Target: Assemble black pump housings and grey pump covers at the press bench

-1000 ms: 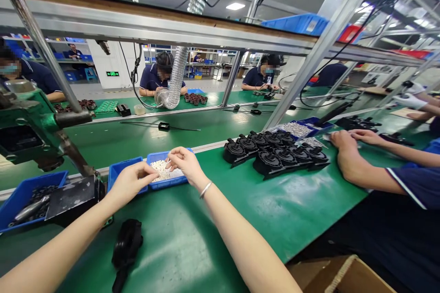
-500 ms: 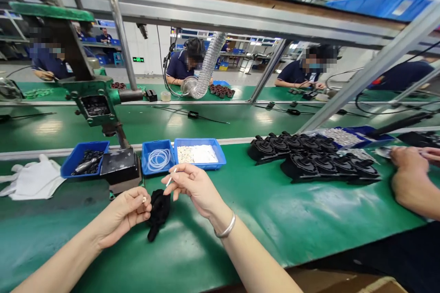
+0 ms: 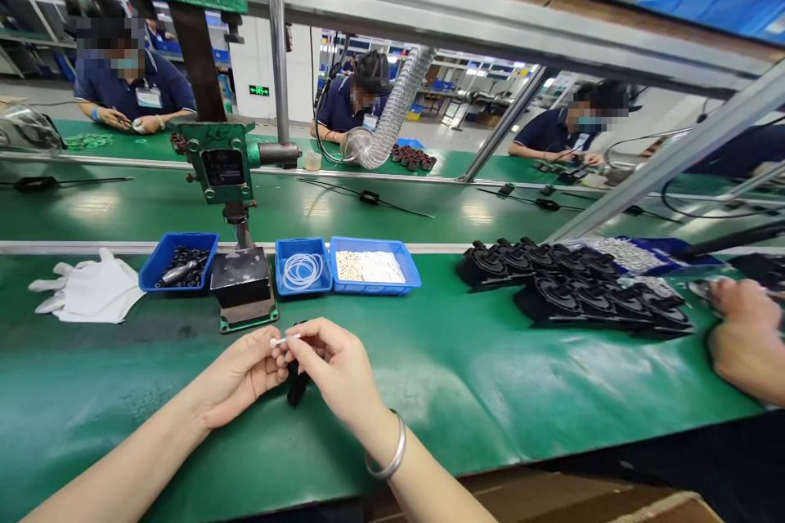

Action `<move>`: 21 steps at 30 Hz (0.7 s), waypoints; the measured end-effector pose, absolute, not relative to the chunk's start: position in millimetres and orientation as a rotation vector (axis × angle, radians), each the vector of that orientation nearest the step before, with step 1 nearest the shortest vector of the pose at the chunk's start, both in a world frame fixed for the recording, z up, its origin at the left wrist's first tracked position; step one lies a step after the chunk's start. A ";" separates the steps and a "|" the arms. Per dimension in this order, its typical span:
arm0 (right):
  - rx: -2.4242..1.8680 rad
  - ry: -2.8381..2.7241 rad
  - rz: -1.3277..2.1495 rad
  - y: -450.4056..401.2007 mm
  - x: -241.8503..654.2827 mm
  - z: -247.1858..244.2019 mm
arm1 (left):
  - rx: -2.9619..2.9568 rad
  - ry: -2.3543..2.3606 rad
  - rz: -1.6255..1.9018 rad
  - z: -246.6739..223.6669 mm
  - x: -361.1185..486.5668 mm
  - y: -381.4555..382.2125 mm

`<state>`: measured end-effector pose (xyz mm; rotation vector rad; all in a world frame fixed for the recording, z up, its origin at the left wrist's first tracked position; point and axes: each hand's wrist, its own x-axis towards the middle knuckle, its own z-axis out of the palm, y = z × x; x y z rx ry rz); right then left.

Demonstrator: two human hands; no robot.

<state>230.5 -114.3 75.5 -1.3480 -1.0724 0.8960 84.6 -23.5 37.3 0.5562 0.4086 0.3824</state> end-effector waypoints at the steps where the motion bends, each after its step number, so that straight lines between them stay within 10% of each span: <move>1: -1.381 -1.131 0.815 -114.9 229.0 75.0 | 0.551 0.408 0.385 36.9 84.3 -23.6; 21: -1.335 -1.804 -0.137 -129.8 215.5 62.9 | 0.540 0.372 0.440 33.5 81.8 -26.5</move>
